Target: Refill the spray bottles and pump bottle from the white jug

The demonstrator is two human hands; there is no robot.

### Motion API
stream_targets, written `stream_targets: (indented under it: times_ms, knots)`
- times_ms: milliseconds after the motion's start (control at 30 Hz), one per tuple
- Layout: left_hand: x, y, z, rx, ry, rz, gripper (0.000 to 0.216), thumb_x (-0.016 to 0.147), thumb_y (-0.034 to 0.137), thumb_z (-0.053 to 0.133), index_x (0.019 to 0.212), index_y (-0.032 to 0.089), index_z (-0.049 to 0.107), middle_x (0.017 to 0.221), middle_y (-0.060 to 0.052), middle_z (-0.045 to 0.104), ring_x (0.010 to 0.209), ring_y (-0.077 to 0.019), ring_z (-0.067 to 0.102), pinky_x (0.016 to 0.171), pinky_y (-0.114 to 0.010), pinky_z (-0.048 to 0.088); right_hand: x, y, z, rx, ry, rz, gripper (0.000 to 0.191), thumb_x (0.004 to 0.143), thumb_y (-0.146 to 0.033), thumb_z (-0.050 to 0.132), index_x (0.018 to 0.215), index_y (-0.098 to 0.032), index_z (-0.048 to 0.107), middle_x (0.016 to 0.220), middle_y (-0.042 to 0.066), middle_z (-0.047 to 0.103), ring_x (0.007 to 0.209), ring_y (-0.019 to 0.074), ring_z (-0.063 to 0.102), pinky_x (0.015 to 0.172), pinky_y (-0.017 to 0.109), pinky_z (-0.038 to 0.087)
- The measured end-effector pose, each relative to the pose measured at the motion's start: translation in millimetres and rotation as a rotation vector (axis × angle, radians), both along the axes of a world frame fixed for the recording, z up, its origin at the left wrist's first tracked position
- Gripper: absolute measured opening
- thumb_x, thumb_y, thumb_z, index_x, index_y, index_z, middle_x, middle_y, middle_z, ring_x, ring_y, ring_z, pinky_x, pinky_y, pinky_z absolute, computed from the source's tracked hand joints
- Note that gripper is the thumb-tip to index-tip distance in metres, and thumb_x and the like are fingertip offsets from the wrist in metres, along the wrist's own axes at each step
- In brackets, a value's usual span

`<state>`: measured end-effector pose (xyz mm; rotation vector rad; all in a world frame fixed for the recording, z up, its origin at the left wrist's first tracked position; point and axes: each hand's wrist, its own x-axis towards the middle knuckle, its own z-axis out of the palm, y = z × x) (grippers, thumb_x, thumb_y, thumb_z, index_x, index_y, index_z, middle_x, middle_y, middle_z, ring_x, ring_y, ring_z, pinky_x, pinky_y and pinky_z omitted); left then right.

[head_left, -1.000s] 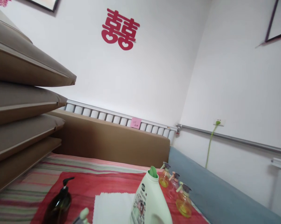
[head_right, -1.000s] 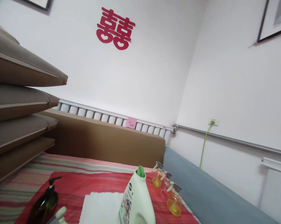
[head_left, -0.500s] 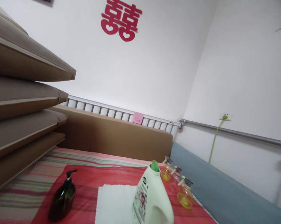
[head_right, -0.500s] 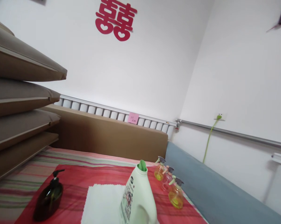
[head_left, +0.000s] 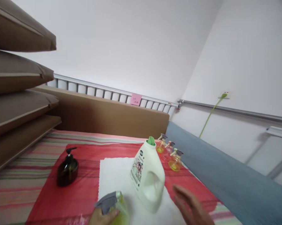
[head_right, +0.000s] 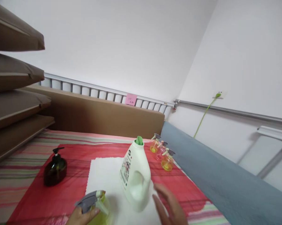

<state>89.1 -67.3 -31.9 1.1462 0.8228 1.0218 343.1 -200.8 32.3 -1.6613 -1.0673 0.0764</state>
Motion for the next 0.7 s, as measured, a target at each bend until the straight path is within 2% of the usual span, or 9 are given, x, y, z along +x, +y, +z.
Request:
stream_targets:
  times_ms: [33,100,200,300,367,433,500,600,700]
  knots:
    - [0.5,1.5,-4.0,0.014,0.021,-0.026,0.065,0.046,0.062,0.076,0.094,0.019,0.069,0.089,-0.009,0.072,0.101,-0.0324,0.059,0.1,-0.042,0.04,8.4,3.2,3.6,-0.01,0.022,-0.087,0.05,0.075,-0.05,0.057,0.115,-0.021,0.057,0.121,0.013,0.06,0.111,0.029,0.056,0.096,0.041,0.044]
    - [0.6,3.4,-8.8,0.035,0.059,-0.076,0.067,0.046,0.066,0.072,0.092,0.017,0.07,0.088,-0.011,0.073,0.1,-0.0332,0.061,0.1,-0.044,0.039,18.8,17.2,7.6,-0.05,0.066,-0.162,0.069,0.071,-0.056,0.057,0.125,-0.015,0.047,0.134,0.018,0.048,0.12,0.0315,0.048,0.1,0.045,0.039]
    - [-1.0,4.5,-9.1,0.055,0.056,-0.104,0.063,0.049,0.065,0.072,0.092,0.018,0.071,0.098,-0.013,0.072,0.104,-0.0323,0.06,0.1,-0.042,0.04,18.3,44.7,4.9,-0.107,0.122,-0.132,0.078,0.064,-0.057,0.06,0.124,-0.01,0.046,0.136,0.021,0.046,0.124,0.0331,0.044,0.103,0.045,0.035]
    - [-2.6,6.1,-7.1,0.099,0.025,-0.125,0.06,0.049,0.058,0.075,0.094,0.02,0.071,0.105,-0.012,0.07,0.106,-0.0321,0.059,0.099,-0.041,0.041,11.4,66.7,-0.6,-0.117,0.2,-0.022,0.069,0.061,-0.055,0.063,0.115,-0.014,0.053,0.119,0.016,0.062,0.11,0.0302,0.057,0.091,0.038,0.046]
    - [-3.3,7.4,-6.7,0.098,0.026,-0.158,0.058,0.047,0.054,0.078,0.094,0.02,0.071,0.105,-0.011,0.07,0.106,-0.0326,0.059,0.098,-0.041,0.042,9.7,76.2,-2.7,-0.136,0.233,0.01,0.052,0.061,-0.054,0.064,0.098,-0.017,0.06,0.092,0.009,0.072,0.086,0.0276,0.066,0.074,0.034,0.051]
    - [-3.8,8.0,-7.3,0.069,0.022,-0.187,0.057,0.047,0.052,0.079,0.094,0.02,0.072,0.102,-0.011,0.071,0.106,-0.0331,0.059,0.098,-0.041,0.042,10.1,82.6,-3.9,-0.179,0.233,0.008,0.036,0.064,-0.054,0.063,0.072,-0.019,0.061,0.065,0.002,0.069,0.063,0.0231,0.063,0.06,0.03,0.048]
    - [-4.4,7.3,-8.2,0.019,-0.012,-0.203,0.058,0.048,0.051,0.08,0.095,0.019,0.071,0.099,-0.011,0.072,0.106,-0.0332,0.058,0.098,-0.041,0.041,10.5,87.4,-4.8,-0.207,0.236,0.005,0.038,0.065,-0.055,0.062,0.055,-0.02,0.054,0.054,-0.001,0.061,0.054,0.0186,0.056,0.054,0.027,0.043]
    - [-5.5,4.8,-8.7,-0.078,-0.122,-0.222,0.057,0.052,0.046,0.08,0.1,0.018,0.069,0.103,-0.011,0.071,0.106,-0.0317,0.058,0.096,-0.04,0.042,9.9,91.0,-4.2,-0.218,0.253,0.0,0.042,0.067,-0.058,0.058,0.05,-0.021,0.047,0.051,-0.002,0.055,0.051,0.0151,0.051,0.051,0.025,0.039]
    - [-6.9,2.9,-8.5,-0.111,-0.226,-0.235,0.055,0.055,0.04,0.08,0.104,0.017,0.067,0.107,-0.011,0.069,0.106,-0.0301,0.058,0.095,-0.039,0.042,10.3,86.4,4.9,-0.239,0.254,-0.026,0.041,0.065,-0.056,0.061,0.052,-0.021,0.045,0.047,-0.005,0.05,0.047,0.0142,0.048,0.049,0.025,0.038]
